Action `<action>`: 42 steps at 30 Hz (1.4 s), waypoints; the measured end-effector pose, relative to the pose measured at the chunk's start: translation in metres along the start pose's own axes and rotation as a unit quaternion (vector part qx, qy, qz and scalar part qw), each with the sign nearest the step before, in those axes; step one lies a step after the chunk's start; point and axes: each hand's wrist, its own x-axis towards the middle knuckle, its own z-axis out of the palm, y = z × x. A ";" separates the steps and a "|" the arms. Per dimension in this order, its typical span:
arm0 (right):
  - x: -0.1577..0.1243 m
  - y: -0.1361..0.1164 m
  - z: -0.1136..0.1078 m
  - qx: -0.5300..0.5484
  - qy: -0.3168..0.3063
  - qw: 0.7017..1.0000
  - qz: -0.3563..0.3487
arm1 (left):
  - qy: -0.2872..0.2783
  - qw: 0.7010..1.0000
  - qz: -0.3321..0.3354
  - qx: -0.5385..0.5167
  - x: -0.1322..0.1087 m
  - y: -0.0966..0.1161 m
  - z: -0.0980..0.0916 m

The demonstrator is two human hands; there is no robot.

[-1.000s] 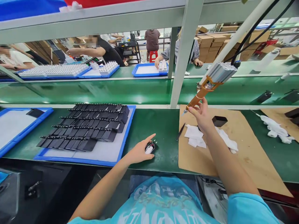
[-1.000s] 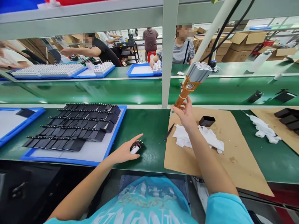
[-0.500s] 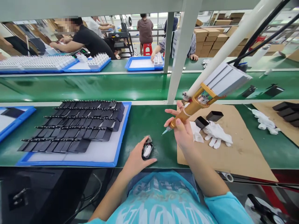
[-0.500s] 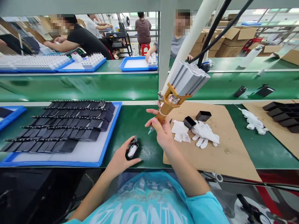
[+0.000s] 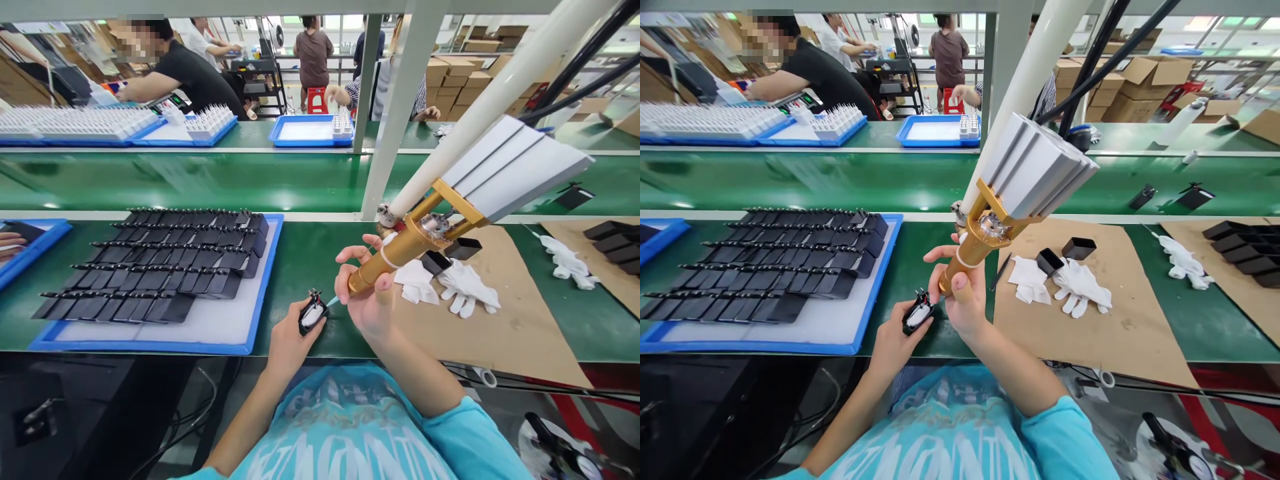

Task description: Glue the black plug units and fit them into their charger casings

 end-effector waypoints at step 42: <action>0.000 -0.001 0.016 0.075 -0.018 0.997 -0.015 | 0.095 0.986 0.114 -0.075 0.021 0.036 0.014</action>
